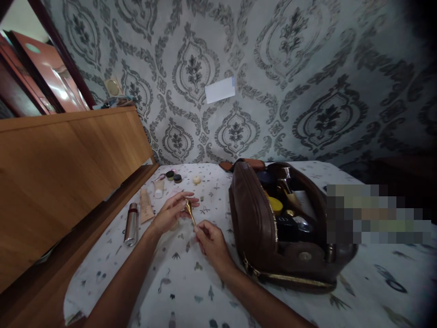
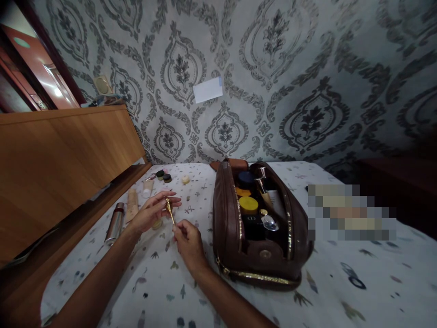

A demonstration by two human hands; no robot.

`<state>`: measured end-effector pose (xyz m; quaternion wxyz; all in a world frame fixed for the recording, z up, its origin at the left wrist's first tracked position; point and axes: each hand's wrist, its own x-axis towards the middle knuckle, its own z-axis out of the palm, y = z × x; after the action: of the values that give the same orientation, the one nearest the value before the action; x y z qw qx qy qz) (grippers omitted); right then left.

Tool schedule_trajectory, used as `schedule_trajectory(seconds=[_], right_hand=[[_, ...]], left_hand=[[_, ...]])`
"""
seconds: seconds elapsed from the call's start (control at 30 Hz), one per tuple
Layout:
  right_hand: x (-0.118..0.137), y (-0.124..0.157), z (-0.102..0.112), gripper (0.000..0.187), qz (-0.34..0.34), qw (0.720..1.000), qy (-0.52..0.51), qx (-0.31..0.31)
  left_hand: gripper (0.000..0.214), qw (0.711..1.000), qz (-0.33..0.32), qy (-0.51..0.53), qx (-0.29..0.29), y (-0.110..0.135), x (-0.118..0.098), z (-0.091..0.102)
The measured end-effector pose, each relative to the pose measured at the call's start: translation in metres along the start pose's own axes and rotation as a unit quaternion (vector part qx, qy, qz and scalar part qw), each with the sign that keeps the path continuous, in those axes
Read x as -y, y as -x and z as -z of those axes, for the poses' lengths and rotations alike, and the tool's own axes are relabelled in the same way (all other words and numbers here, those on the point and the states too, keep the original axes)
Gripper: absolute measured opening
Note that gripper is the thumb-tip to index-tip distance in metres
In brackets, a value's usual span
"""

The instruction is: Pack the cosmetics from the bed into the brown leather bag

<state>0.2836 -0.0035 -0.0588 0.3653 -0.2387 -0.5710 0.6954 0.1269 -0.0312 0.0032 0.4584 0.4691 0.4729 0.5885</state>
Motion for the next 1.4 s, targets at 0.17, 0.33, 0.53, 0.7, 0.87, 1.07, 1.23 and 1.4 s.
schedule_trajectory(seconds=[0.17,0.33,0.53,0.7,0.87,1.07,1.23,1.4], right_hand=[[-0.003,-0.001,0.0,0.032,0.017,1.0,0.008,-0.012],[-0.006,-0.002,0.001,0.028,0.024,0.999,0.023,-0.035],[-0.007,-0.002,0.001,0.024,0.03,0.997,0.036,-0.056],[-0.01,-0.003,0.001,0.025,0.032,0.998,0.018,-0.056],[-0.012,-0.005,0.001,0.024,0.022,0.998,-0.001,-0.065],[-0.011,-0.005,-0.001,0.026,0.008,0.997,-0.018,-0.069],[-0.015,-0.005,-0.002,0.023,0.016,0.997,-0.03,-0.075],[-0.016,-0.006,-0.002,0.017,0.019,0.997,-0.01,-0.071]], left_hand=[[0.043,0.999,0.003,-0.037,-0.002,0.0,0.005,0.0],[0.043,0.992,-0.017,-0.125,-0.021,-0.001,0.004,0.0],[0.04,0.983,-0.028,-0.173,-0.049,-0.004,0.001,-0.001],[0.038,0.987,-0.03,-0.15,-0.057,-0.004,0.0,0.001],[0.04,0.988,-0.057,-0.131,-0.064,-0.003,-0.01,-0.001],[0.039,0.985,-0.078,-0.136,-0.076,-0.006,-0.029,-0.011],[0.038,0.979,-0.104,-0.161,-0.068,-0.015,-0.049,-0.019],[0.035,0.972,-0.152,-0.173,-0.054,-0.03,-0.072,-0.034]])
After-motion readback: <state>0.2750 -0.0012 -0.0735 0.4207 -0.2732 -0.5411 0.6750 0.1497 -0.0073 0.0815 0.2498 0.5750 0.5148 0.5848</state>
